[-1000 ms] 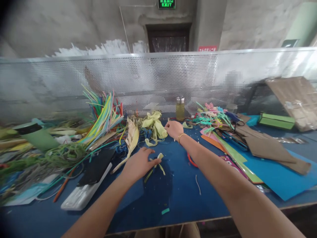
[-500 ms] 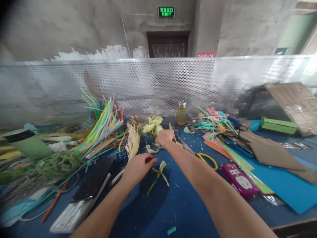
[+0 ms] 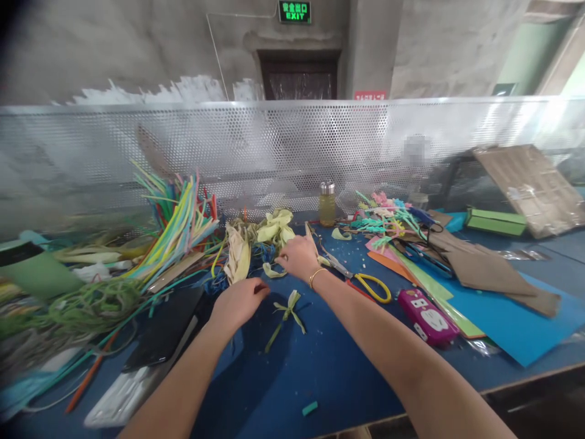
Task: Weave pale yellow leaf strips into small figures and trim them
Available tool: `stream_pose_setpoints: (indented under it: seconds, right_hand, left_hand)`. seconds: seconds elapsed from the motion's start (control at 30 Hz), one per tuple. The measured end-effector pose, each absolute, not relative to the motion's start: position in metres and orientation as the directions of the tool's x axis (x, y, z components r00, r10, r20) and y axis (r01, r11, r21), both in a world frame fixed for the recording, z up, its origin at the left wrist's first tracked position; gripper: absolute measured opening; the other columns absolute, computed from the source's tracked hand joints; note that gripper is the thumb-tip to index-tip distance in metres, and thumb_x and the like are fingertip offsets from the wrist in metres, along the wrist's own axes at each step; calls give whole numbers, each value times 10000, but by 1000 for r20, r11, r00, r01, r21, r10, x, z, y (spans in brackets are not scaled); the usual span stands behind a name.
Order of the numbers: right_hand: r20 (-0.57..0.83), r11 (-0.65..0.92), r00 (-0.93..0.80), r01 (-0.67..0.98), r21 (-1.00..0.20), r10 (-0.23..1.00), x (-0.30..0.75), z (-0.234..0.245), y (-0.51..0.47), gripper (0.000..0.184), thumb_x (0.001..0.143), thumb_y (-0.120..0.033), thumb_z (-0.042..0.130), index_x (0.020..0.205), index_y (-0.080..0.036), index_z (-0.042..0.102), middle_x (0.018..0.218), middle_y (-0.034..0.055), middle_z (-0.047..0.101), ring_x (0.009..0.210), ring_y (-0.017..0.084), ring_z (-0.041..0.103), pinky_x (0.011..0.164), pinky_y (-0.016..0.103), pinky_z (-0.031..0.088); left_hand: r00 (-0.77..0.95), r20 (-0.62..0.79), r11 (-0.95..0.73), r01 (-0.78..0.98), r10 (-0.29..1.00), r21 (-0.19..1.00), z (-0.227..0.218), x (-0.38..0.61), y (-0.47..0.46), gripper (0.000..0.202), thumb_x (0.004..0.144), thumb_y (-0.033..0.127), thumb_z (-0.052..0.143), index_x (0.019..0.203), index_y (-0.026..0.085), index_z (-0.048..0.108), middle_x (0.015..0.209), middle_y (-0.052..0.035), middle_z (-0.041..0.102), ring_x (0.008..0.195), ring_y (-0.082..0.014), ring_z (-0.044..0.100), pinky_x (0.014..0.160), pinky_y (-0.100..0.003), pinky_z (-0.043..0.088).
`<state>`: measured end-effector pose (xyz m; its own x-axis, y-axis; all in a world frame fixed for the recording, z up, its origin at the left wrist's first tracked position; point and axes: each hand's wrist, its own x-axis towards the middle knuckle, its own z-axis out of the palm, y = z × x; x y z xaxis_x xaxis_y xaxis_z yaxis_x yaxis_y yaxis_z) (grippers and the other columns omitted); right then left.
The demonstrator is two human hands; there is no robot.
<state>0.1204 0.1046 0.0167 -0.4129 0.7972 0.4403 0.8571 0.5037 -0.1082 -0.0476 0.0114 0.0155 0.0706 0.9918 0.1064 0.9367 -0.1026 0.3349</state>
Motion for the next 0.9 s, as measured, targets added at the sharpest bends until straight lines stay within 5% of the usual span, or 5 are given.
stream_pose_setpoints:
  seconds: [0.13, 0.27, 0.43, 0.57, 0.9]
  right_hand:
    - [313, 549, -505, 834, -64, 804, 94, 4, 100, 296, 789, -466, 640, 810, -199, 766, 957, 117, 692, 1053, 293, 520, 913, 419, 306]
    - [320, 492, -375, 705, -511, 870, 101, 6, 109, 165, 786, -345, 638, 814, -205, 720, 882, 35, 695, 906, 194, 582, 825, 327, 378]
    - [239, 322, -503, 85, -943, 831, 119, 17, 91, 232, 703, -359, 703, 817, -167, 639, 746, -12, 638, 713, 116, 565, 743, 274, 429]
    - [203, 250, -533, 17, -968, 821, 126, 17, 62, 241, 703, -387, 711, 754, -163, 640, 759, 2, 641, 739, 119, 557, 757, 275, 430]
    - [321, 416, -319, 295, -861, 892, 143, 8, 52, 188, 697, -336, 699, 697, -182, 590, 696, -4, 599, 677, 129, 514, 660, 265, 412]
  left_hand:
    - [17, 119, -58, 935, 993, 351, 15, -57, 16, 261, 837, 418, 510, 797, 253, 709, 844, -93, 727, 793, -268, 652, 631, -314, 367]
    - [-66, 168, -40, 829, 984, 558, 15, -64, 24, 245, 806, 435, 571, 828, 236, 712, 881, -94, 726, 833, -263, 644, 709, -330, 406]
    - [-130, -8, 12, 29, 991, 1000, 16, -54, 28, 474, 715, 585, 662, 939, 168, 687, 980, -110, 699, 878, -231, 637, 710, -306, 464]
    - [39, -61, 71, -319, 997, 945, 18, -42, 22, 406, 614, 471, 794, 834, 150, 681, 894, -87, 677, 735, -157, 603, 674, -276, 475]
    - [-57, 121, -130, -188, 991, 974, 7, -30, 21, 376, 644, 400, 779, 951, 194, 710, 766, 1, 615, 713, -129, 565, 740, -284, 486]
